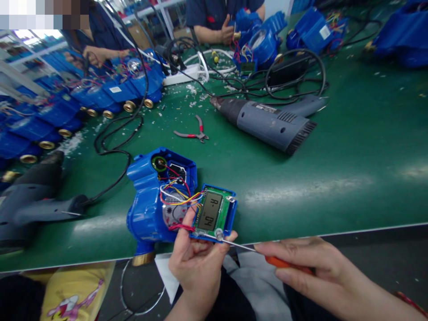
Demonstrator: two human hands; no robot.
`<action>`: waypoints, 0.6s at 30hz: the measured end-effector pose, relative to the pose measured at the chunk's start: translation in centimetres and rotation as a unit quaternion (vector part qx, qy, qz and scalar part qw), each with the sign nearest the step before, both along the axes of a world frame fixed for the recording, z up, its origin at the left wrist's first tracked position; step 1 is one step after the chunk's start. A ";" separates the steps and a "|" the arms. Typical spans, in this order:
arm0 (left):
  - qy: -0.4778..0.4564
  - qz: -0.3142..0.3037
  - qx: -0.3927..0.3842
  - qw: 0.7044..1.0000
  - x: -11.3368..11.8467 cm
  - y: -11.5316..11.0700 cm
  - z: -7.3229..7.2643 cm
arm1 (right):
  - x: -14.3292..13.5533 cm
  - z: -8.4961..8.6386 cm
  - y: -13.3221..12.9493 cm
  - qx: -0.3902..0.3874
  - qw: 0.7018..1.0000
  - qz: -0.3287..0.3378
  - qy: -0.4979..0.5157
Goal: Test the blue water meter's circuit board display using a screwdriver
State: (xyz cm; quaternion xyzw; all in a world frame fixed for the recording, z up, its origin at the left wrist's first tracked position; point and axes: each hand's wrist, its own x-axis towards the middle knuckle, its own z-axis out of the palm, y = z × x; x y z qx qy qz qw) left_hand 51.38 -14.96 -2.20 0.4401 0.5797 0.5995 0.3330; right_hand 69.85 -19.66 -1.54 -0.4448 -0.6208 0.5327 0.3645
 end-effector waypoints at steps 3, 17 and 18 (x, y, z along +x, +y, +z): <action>-0.005 0.000 0.003 1.000 0.0 0.0 0.1 | -0.1 0.1 0.0 -0.012 1.000 -0.001 0.005; -0.021 -0.010 -0.004 1.000 0.1 0.1 0.2 | -0.3 0.3 -0.3 -0.023 0.999 -0.020 0.023; -0.034 -0.013 0.002 0.999 0.1 0.1 0.2 | -0.3 0.3 -0.4 -0.024 0.999 -0.016 0.023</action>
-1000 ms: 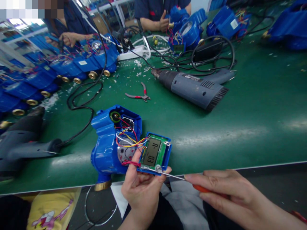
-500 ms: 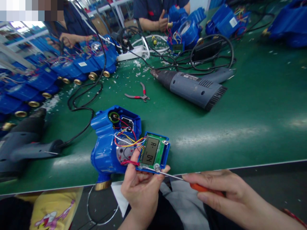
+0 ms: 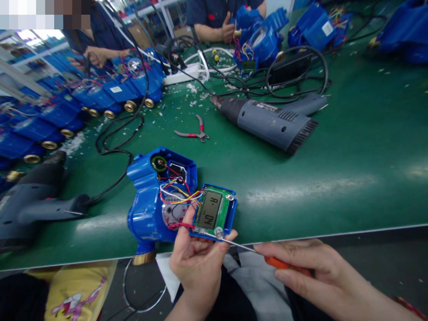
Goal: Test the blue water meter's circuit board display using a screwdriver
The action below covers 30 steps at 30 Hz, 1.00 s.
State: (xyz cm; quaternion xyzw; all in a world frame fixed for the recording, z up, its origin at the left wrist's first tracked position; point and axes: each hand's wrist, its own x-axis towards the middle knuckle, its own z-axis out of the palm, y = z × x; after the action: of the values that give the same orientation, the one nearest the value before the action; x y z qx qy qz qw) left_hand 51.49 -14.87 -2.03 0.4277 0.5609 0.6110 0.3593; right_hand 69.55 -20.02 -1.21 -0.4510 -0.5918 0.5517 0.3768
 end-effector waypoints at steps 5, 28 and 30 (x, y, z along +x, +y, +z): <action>-0.035 -0.006 0.016 0.999 0.2 0.0 -0.1 | 0.1 0.6 0.1 0.013 0.999 0.014 -0.041; -0.005 0.016 0.017 1.000 0.5 0.0 0.0 | -0.5 -0.3 -2.0 0.270 0.918 -0.047 -0.286; -0.028 0.011 0.017 0.999 0.7 0.1 0.0 | -0.5 -0.3 -2.1 0.267 0.919 -0.048 -0.286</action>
State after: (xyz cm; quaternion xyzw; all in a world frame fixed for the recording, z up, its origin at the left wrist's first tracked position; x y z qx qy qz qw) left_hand 52.15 -14.76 -1.99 0.4104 0.5451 0.6359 0.3606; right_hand 69.00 -22.15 -1.51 -0.4998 -0.7773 0.2020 0.3243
